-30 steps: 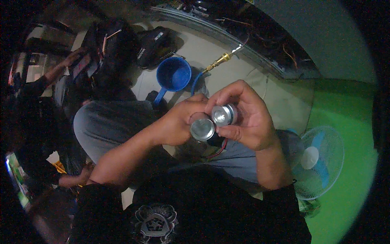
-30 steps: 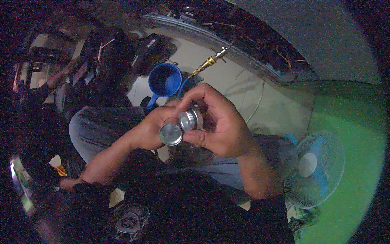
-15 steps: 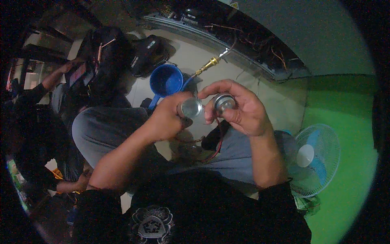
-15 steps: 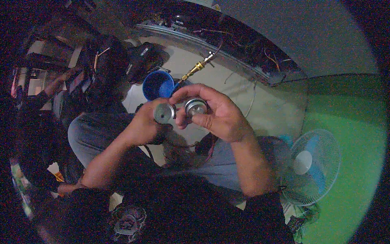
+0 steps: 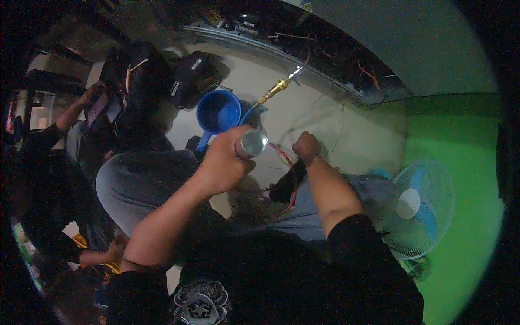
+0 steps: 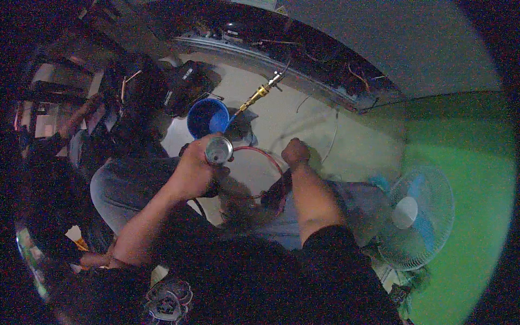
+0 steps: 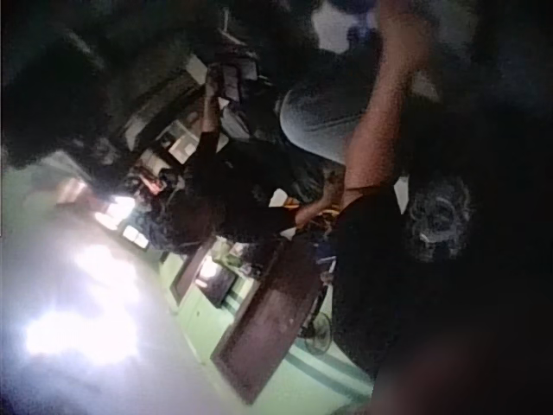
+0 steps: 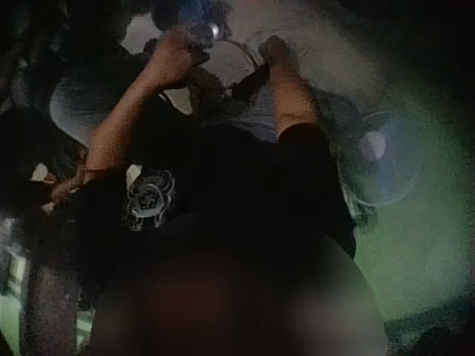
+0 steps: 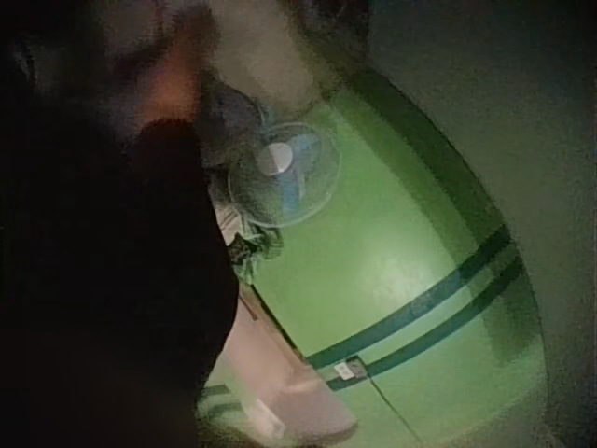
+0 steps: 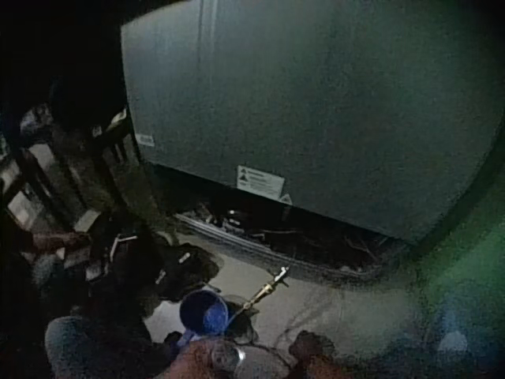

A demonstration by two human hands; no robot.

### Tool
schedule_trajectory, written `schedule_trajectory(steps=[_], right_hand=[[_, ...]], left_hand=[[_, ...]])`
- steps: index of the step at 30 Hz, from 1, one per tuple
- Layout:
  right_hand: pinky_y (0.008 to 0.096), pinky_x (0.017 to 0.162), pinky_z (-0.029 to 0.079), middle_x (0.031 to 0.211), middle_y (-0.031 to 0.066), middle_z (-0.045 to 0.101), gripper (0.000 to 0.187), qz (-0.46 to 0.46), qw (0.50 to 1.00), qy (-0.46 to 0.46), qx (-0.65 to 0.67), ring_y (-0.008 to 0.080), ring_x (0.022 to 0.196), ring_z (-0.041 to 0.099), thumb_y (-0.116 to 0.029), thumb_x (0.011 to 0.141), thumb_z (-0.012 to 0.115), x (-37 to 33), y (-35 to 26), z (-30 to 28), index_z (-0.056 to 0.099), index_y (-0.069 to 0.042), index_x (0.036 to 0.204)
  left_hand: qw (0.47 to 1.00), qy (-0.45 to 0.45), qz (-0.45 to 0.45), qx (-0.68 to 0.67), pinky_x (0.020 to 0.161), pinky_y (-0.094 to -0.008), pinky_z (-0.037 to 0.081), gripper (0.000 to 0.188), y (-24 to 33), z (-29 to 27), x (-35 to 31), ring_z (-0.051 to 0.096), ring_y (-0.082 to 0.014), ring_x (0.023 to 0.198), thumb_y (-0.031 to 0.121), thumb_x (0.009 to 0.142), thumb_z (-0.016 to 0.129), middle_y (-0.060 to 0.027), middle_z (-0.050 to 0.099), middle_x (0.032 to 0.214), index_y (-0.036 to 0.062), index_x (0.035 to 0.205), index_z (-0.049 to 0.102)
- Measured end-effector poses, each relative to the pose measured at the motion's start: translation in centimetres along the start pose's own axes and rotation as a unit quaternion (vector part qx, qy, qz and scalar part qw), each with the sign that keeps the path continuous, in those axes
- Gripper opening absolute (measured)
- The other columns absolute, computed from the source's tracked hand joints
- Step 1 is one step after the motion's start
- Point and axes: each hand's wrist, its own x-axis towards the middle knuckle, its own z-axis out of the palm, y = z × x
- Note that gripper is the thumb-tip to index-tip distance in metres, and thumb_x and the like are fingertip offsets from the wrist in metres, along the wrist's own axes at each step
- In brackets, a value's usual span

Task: The person uses pliers to crimp a brass fitting onto a red hose, then attaches a metal canister to the fitting and secures the hose connection. The person sits on the floor in front of an open appliance while performing the assembly.

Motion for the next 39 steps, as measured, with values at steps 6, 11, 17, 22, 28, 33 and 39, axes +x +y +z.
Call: schedule_trajectory(steps=[6, 11, 17, 22, 28, 33, 39], right_hand=[[0.0485, 0.098, 0.054, 0.114, 0.0233, 0.071, 0.042, 0.009, 1.0, -0.007, -0.024, 0.0408, 0.109, 0.069, -0.03, 0.081, 0.075, 1.5, -1.6, 2.9, 0.07, 0.002, 0.108], [0.047, 0.095, 0.055, 0.115, 0.0221, 0.071, 0.049, -0.045, 0.993, -0.019, -0.105, 0.0399, 0.108, 0.069, -0.041, 0.082, 0.078, 3.2, -1.4, 3.9, 0.071, -0.002, 0.11], [0.0451, 0.1, 0.05, 0.126, 0.0205, 0.064, 0.053, -0.188, 0.977, -0.083, -0.057, 0.0356, 0.119, 0.062, -0.032, 0.081, 0.076, 1.6, -3.0, -0.6, 0.062, -0.002, 0.124], [0.0436, 0.105, 0.046, 0.136, 0.0191, 0.059, 0.061, -0.348, 0.921, -0.163, 0.064, 0.0321, 0.128, 0.056, -0.024, 0.081, 0.074, -5.3, -8.3, -10.7, 0.054, -0.003, 0.135], [0.0421, 0.113, 0.039, 0.15, 0.0103, 0.044, 0.071, -0.441, 0.646, -0.327, 0.531, 0.0272, 0.139, 0.043, -0.017, 0.091, 0.066, -17.2, -7.7, -17.9, 0.032, -0.006, 0.153], [0.0416, 0.109, 0.044, 0.139, 0.013, 0.054, 0.063, -0.445, 0.727, -0.23, 0.469, 0.0271, 0.131, 0.052, -0.034, 0.096, 0.069, -20.9, -7.4, -18.0, 0.039, -0.004, 0.143], [0.038, 0.094, 0.054, 0.131, 0.0139, 0.06, 0.057, -0.499, 0.812, -0.108, 0.284, 0.0237, 0.116, 0.061, -0.036, 0.091, 0.077, -20.0, -7.6, -16.9, 0.048, -0.009, 0.131]], left_hand=[[0.999, 0.021, 0.038, -0.025, 0.088, -0.0417, 0.049, 0.035, -1.0, 1.4, 0.0, 0.062, -0.0372, 0.1, -0.008, 0.07, 0.065, -0.0186, 0.065, 0.098, 0.0034, 0.104, 0.065], [0.999, 0.01, 0.04, -0.009, 0.09, -0.0414, 0.05, 0.04, -1.2, 2.1, 0.1, 0.062, -0.0346, 0.102, -0.008, 0.068, 0.07, -0.0169, 0.064, 0.103, 0.0036, 0.106, 0.064], [0.995, 0.06, 0.075, 0.015, 0.088, -0.0443, 0.05, 0.039, -1.4, 3.2, 0.4, 0.062, -0.0397, 0.101, -0.007, 0.067, 0.065, -0.0197, 0.064, 0.1, 0.0028, 0.104, 0.061], [0.966, 0.243, 0.068, -0.054, 0.086, -0.0489, 0.047, 0.04, -0.7, 4.2, 1.7, 0.059, -0.0428, 0.103, -0.004, 0.07, 0.066, -0.0222, 0.06, 0.102, 0.0018, 0.107, 0.052], [0.933, 0.331, 0.021, -0.139, 0.088, -0.0529, 0.049, 0.056, 1.7, 5.9, 0.4, 0.053, -0.0508, 0.111, -0.002, 0.074, 0.072, -0.0301, 0.044, 0.122, 0.0003, 0.119, 0.039], [0.948, 0.275, 0.045, -0.155, 0.099, -0.0511, 0.044, 0.053, 3.4, 8.1, -5.2, 0.05, -0.0469, 0.113, -0.005, 0.077, 0.067, -0.0241, 0.046, 0.117, 0.001, 0.123, 0.039], [0.921, 0.238, 0.256, -0.172, 0.107, -0.048, 0.043, 0.048, 2.2, 5.7, -15.0, 0.05, -0.0428, 0.124, 0.0, 0.078, 0.069, -0.0224, 0.05, 0.131, 0.0015, 0.123, 0.054]])
